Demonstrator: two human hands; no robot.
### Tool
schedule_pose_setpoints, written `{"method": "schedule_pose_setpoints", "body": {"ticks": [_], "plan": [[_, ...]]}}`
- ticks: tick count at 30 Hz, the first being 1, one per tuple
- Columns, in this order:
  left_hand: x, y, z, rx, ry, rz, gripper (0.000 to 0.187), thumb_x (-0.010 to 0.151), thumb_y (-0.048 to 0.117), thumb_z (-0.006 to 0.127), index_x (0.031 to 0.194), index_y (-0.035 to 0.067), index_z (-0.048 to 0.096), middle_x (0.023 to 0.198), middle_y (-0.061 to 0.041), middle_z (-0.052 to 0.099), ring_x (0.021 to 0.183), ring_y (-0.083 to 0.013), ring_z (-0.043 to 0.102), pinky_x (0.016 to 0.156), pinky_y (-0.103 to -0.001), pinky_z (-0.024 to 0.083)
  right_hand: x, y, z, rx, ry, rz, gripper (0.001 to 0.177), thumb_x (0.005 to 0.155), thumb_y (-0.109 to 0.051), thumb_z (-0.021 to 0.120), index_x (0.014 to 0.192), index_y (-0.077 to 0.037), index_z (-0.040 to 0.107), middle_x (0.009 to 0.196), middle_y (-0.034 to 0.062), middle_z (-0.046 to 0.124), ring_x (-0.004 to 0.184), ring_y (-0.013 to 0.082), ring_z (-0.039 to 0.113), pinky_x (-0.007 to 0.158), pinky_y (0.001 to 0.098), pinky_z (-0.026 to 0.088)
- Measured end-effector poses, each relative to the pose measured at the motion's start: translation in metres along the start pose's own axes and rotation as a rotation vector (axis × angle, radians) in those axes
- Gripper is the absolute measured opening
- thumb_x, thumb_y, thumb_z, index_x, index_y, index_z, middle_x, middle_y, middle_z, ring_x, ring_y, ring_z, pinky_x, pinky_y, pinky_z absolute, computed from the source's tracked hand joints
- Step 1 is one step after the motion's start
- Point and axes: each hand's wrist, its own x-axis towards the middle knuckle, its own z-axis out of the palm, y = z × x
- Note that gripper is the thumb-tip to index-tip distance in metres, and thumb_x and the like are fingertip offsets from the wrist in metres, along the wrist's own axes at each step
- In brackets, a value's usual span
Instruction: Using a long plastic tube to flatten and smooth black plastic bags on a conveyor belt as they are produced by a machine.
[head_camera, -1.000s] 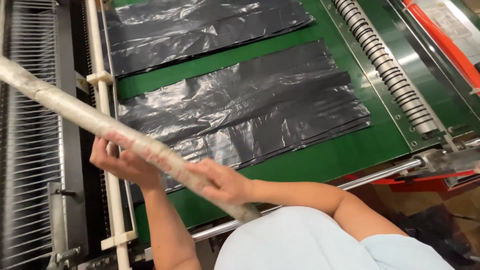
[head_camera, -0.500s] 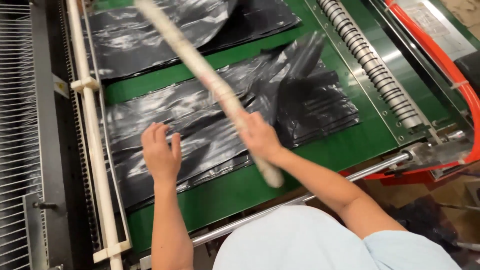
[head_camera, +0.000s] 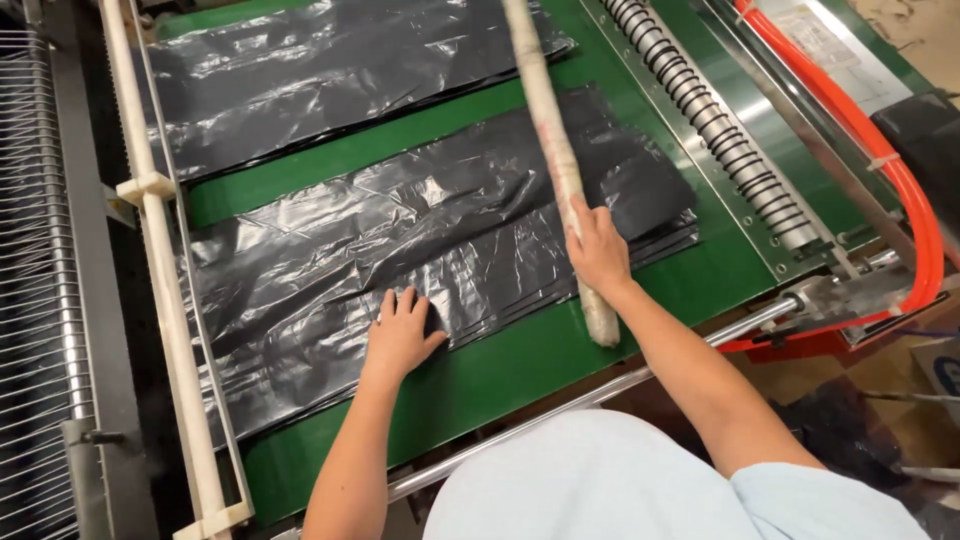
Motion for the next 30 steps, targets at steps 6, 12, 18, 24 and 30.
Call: {"method": "schedule_pose_setpoints", "body": {"ticks": [6,12,18,24,30], "plan": [[0.008,-0.019,0.016,-0.075,0.014,0.017,0.050,0.092,0.056,0.056,0.132,0.025,0.058,0.128,0.003,0.063,0.126,-0.0241,0.054,0.087,-0.051,0.057,0.006,-0.022,-0.008,0.124,0.000,-0.049,0.055,0.098,-0.029,0.054,0.151,-0.022,0.044,0.106,0.0098,0.051,0.092,0.0378,0.064,0.074,0.0467,0.055],[-0.031,-0.038,-0.045,-0.331,0.959,0.045,0.047,0.094,0.028,0.068,0.132,0.001,0.060,0.121,-0.021,0.067,0.113,-0.0387,0.063,0.094,-0.048,0.050,-0.002,-0.140,-0.033,0.523,0.011,-0.187,0.054,0.094,-0.031,0.059,0.147,-0.023,0.050,0.112,0.0103,0.056,0.096,0.0347,0.064,0.078,0.0430,0.056],[-0.036,-0.087,-0.048,-0.349,1.502,0.080,0.074,0.102,0.063,0.035,0.133,0.000,0.058,0.120,-0.016,0.061,0.110,-0.0343,0.060,0.096,-0.042,0.049,-0.039,-0.221,-0.020,1.134,-0.322,-0.386,0.062,0.084,-0.023,0.062,0.145,-0.018,0.056,0.110,0.0060,0.061,0.092,0.0203,0.065,0.081,0.0358,0.056],[-0.031,-0.127,-0.022,-0.440,1.678,-0.010,0.082,0.103,0.064,0.031,0.130,-0.012,0.048,0.116,-0.029,0.050,0.102,-0.0450,0.060,0.082,-0.047,0.057,-0.065,-0.265,-0.013,1.097,-0.292,-0.525,0.057,0.091,-0.026,0.056,0.148,-0.022,0.053,0.117,0.0068,0.062,0.092,0.0297,0.068,0.081,0.0400,0.057],[-0.028,-0.095,-0.041,-0.231,1.478,0.016,0.062,0.105,0.056,0.041,0.123,-0.001,0.058,0.115,-0.018,0.058,0.112,-0.0391,0.057,0.099,-0.047,0.044,-0.042,-0.230,-0.001,0.773,-0.160,-0.442,0.053,0.089,-0.027,0.058,0.142,-0.023,0.055,0.111,0.0076,0.063,0.088,0.0357,0.069,0.074,0.0439,0.058]]}}
